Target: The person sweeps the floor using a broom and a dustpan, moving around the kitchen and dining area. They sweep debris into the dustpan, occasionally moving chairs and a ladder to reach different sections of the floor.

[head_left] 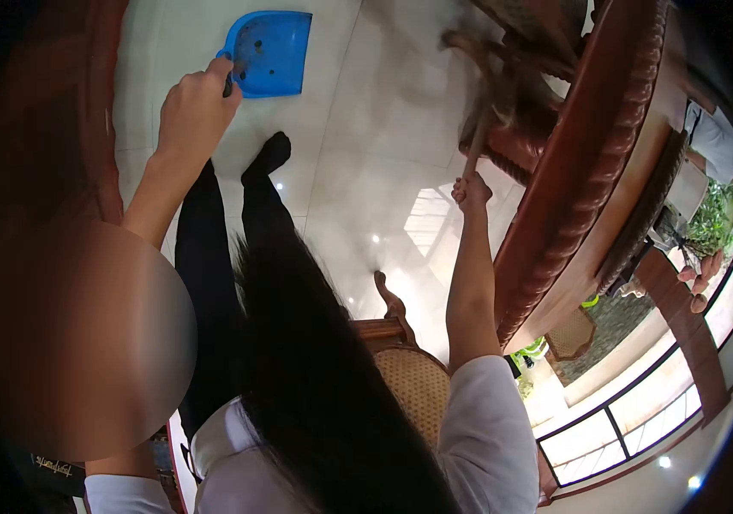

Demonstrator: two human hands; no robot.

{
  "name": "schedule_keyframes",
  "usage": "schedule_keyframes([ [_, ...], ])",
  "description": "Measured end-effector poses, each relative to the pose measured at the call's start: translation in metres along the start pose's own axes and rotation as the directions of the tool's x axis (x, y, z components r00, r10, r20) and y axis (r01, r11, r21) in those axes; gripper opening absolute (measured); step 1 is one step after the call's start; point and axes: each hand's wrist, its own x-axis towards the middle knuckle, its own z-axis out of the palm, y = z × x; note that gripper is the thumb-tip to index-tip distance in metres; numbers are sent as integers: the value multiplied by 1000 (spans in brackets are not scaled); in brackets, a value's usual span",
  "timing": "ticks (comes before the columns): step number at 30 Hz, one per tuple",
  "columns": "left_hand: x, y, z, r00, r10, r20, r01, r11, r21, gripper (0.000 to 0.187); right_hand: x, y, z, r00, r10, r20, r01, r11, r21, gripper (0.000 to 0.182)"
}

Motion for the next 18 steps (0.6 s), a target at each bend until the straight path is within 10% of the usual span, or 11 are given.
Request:
schedule_keyframes([
  [4,1,6,-1,997,-51,51,51,999,-12,20,-25,29,-21,953,154,261,-157,988,-12,19],
  [10,-1,4,-2,993,-99,57,98,995,22,24,-128,52,-76,992,-96,77,102,992,-77,30],
  [18,8,14,2,994,-84,66,85,996,-6,25,-17,23,35,954,28,297,-58,994,91,13],
])
